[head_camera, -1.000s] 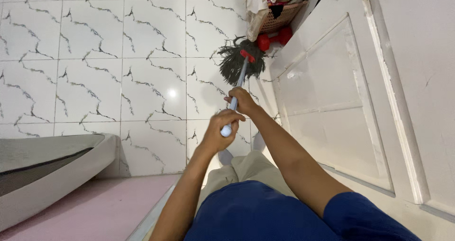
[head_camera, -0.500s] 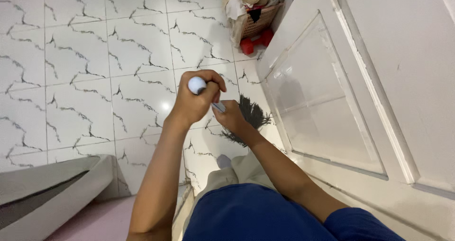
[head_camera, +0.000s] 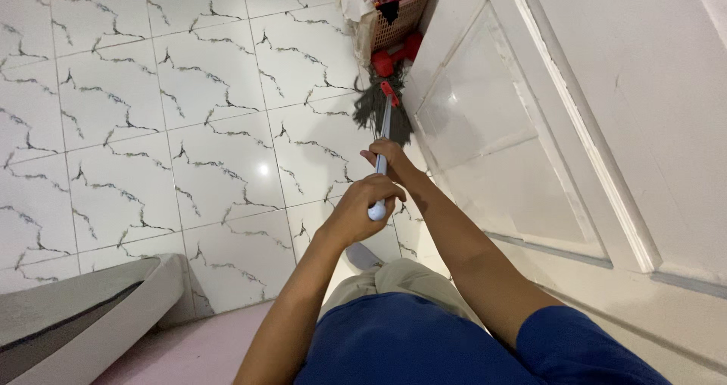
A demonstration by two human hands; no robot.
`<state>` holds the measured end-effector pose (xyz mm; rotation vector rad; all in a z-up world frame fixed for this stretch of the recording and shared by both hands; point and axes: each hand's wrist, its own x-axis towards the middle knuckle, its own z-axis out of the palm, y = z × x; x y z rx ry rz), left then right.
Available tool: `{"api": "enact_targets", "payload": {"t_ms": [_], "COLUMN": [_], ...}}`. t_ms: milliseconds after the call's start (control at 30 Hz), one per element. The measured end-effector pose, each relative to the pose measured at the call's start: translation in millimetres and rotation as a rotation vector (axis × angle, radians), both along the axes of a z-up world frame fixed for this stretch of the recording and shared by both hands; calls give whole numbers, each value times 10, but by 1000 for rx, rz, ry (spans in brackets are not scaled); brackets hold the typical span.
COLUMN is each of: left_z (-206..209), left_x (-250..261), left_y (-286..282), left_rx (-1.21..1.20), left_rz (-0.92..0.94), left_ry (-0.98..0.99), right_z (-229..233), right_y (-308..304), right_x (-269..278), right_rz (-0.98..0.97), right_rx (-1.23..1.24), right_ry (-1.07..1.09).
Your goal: The person sweeps debris from a tiled floor using a small hand broom, moving around obstacles and reaching into corners.
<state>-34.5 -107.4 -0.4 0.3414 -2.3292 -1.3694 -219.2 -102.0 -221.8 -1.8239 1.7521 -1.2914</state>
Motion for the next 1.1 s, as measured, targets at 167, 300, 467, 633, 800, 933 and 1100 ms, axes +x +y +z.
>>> {"api": "enact_targets", "payload": {"t_ms": [167, 300, 467, 633, 800, 933, 1100], "left_z": [151, 565, 832, 633, 655, 740, 358], "left_x": [-174, -339, -544, -575, -464, -353, -371], "left_y": [84, -10, 52, 282, 508, 777, 1248], "left_rx": [-3, 33, 353, 499, 532, 276, -48], "left_rz": [-94, -119, -127, -22, 23, -29, -17], "left_ry": [-76, 1, -130, -134, -71, -77, 52], "right_z": [127, 568, 1045, 743, 665, 805, 415], "right_y": [322, 505, 1035, 1576, 1706, 1645, 1418], "right_x": [-59, -55, 164, 187, 189, 142, -133], "right_rz": [-58, -85, -107, -265, -191, 106, 369], "right_rx": [138, 240, -246, 401, 369, 42, -135], "right_ry": [-87, -400, -422, -294, -228, -394, -355]}}
